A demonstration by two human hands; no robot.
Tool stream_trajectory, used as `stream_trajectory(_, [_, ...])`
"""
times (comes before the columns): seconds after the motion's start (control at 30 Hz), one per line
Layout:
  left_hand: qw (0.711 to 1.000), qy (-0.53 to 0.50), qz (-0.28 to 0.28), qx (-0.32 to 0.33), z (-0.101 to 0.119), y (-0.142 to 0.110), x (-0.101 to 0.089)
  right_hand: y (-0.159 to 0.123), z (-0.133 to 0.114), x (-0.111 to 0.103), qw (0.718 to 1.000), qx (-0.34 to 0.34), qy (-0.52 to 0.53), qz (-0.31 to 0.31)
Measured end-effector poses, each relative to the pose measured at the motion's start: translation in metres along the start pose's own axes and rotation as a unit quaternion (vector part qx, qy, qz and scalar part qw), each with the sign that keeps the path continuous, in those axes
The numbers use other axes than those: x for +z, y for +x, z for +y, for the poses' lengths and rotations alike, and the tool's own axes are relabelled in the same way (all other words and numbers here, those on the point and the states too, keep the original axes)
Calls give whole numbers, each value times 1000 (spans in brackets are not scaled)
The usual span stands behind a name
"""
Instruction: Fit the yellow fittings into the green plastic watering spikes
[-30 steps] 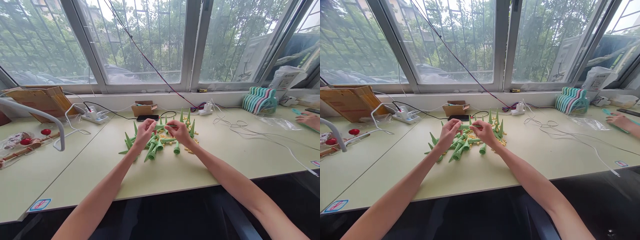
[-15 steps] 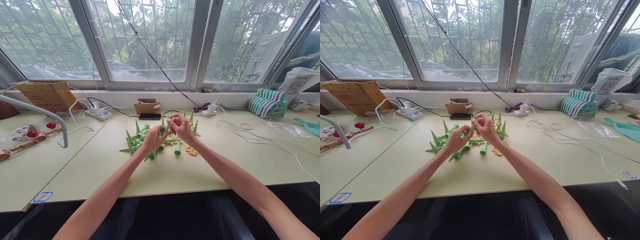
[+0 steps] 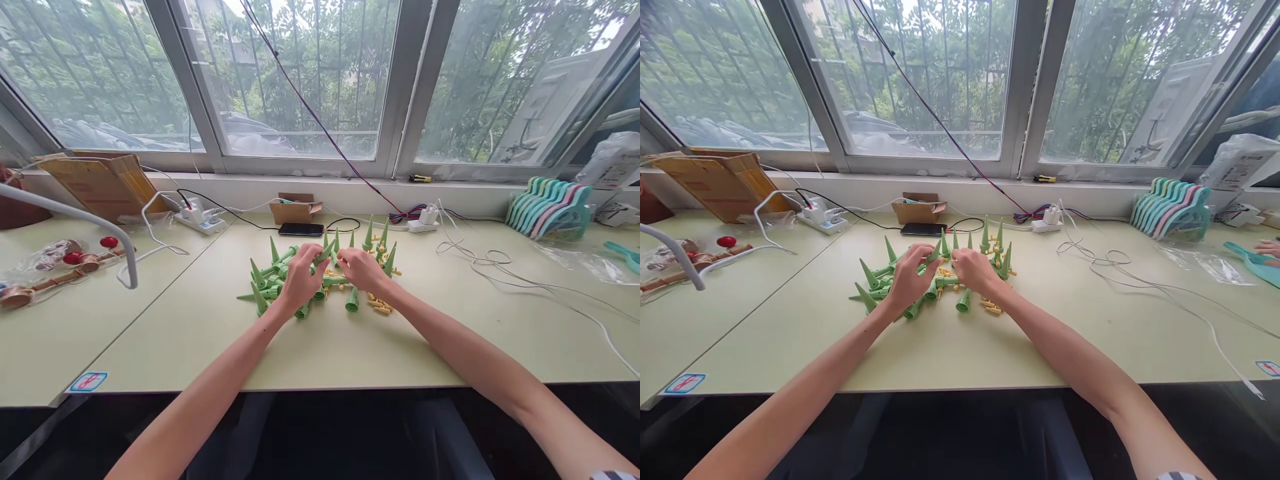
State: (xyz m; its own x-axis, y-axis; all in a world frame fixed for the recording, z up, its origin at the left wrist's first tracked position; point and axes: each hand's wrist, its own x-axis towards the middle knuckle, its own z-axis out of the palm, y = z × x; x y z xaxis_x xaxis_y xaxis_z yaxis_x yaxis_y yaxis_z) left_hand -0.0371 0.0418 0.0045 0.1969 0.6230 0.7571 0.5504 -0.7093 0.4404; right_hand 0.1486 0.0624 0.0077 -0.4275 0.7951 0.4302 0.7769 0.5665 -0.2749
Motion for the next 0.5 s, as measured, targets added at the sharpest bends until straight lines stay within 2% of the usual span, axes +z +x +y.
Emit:
stream_trajectory(0.2, [1000,-20,7,-11,-1,-2,2,-1,-1,-4,984,-68,-143,-76])
stream_trajectory(0.3, [1000,-17,-1,-4,1,-1,3,-2,5,-4,979,-89,-154,-103])
stream_trajectory(0.5, [999,-15,2,37,3,1,2,-3,15,2,978,-89,-152,-108])
